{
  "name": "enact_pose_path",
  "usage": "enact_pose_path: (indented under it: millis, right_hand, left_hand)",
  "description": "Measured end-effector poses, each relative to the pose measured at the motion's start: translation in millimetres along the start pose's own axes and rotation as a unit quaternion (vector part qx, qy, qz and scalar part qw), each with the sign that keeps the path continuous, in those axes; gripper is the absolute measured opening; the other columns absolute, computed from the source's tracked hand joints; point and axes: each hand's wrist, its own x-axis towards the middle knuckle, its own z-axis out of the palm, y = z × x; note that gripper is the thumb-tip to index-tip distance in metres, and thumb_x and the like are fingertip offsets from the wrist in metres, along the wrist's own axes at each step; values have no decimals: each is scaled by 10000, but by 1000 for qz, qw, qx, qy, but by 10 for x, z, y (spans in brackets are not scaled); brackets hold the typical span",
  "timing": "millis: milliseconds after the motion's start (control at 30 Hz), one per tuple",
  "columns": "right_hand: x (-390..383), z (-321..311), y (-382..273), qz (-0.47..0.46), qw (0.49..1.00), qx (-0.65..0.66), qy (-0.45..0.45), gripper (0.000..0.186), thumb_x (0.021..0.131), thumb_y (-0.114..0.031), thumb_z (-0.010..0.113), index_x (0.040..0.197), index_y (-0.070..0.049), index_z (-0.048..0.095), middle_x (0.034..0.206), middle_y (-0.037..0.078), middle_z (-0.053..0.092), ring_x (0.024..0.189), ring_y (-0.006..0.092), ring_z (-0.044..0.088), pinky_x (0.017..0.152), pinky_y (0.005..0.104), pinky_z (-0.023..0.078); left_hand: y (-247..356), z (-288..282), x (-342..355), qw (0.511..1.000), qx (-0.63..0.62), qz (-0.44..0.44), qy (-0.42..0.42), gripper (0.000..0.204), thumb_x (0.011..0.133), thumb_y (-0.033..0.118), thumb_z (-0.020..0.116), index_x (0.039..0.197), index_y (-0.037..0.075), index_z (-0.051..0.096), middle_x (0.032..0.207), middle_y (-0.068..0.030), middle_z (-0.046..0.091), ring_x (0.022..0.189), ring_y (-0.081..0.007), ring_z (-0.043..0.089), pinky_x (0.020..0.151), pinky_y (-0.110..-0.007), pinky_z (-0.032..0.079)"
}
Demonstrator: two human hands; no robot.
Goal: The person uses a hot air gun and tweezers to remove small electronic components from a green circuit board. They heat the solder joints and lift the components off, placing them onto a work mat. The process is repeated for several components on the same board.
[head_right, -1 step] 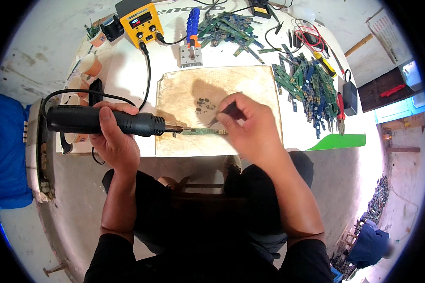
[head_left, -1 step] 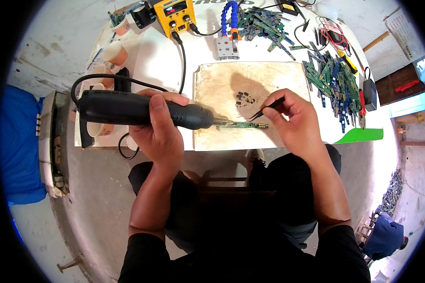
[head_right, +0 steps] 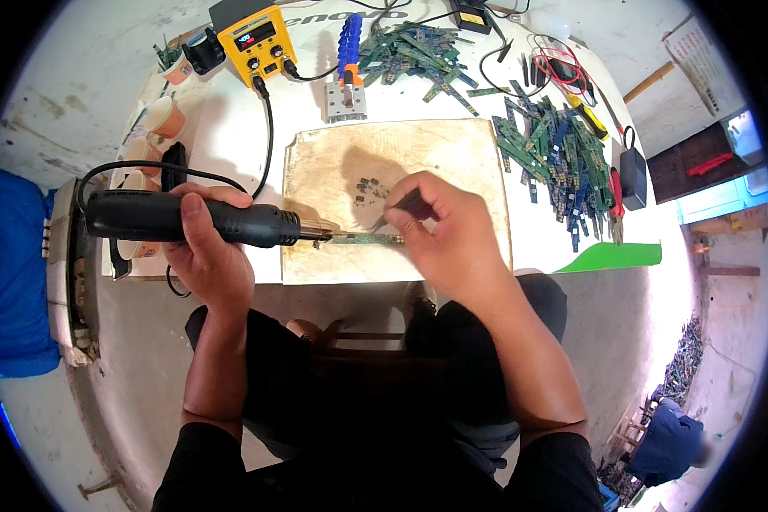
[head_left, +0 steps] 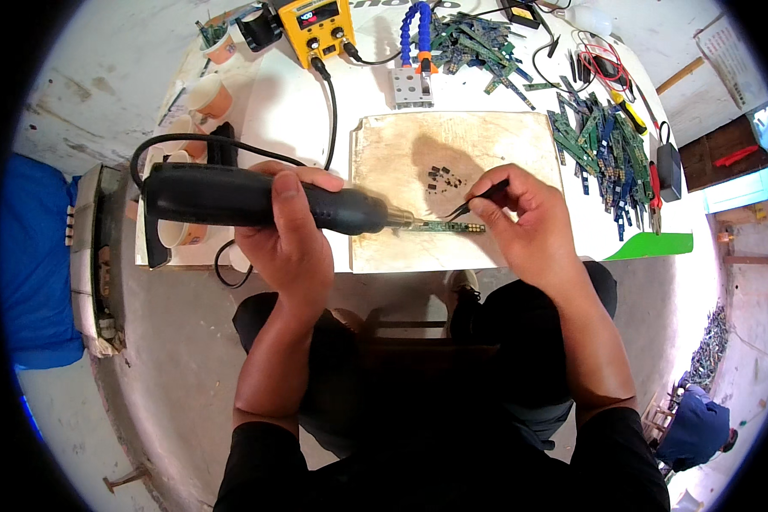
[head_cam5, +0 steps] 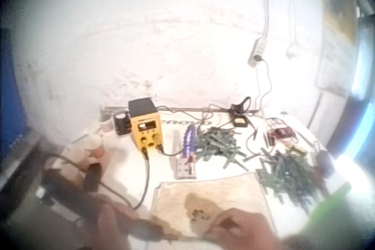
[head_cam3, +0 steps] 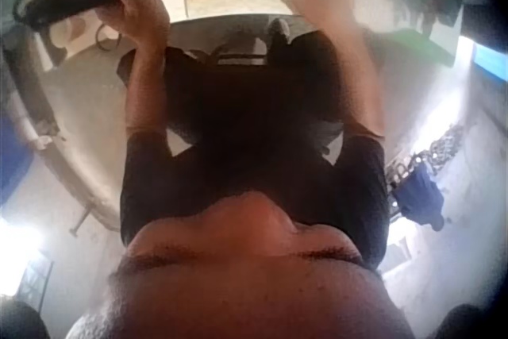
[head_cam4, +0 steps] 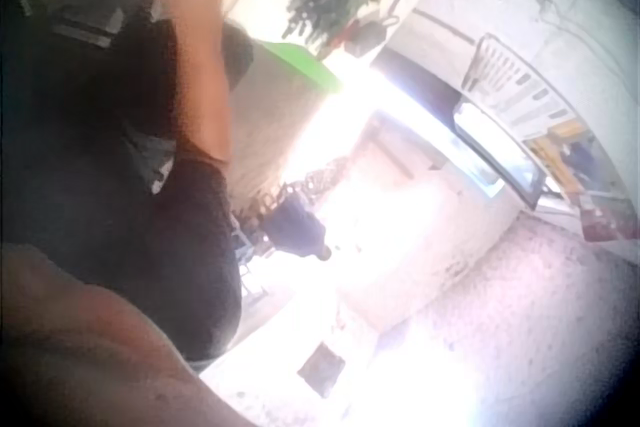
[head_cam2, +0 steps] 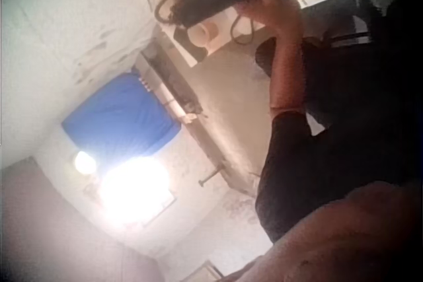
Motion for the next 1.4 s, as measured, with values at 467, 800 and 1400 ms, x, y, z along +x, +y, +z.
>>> enact_pose_path:
  millis: [467, 800, 1400]
  right_hand:
    - [-4, 63, 35, -21, 999, -29, -14, 88, 897, 1, 681, 969, -16, 633, 819, 79, 700, 771, 106, 657, 700, 263, 511]
    - [-13, 79, 13, -13, 1000, -18, -18, 80, 894, 2, 682, 954, -15, 631, 800, 90, 695, 744, 141, 661, 686, 278, 509]
    - [-34, 12, -29, -14, 997, -68, -31, 122, 850, 21, 730, 952, -20, 678, 866, 66, 695, 759, 129, 633, 701, 265, 497]
  left_hand:
    - [18, 32, -48, 999, 36, -3, -8, 193, 1026, 239, 517, 974, 53, 528, 745, -101, 685, 705, -121, 622, 689, -240, 505]
    - [24, 43, -21, 999, 27, -19, 8, 202, 1032, 244, 505, 1008, 43, 513, 746, -113, 676, 693, -133, 610, 672, -243, 504]
    - [21, 26, 10, 1000, 13, 1, 10, 209, 1037, 238, 508, 1046, 29, 488, 805, -107, 620, 763, -156, 649, 676, -269, 546]
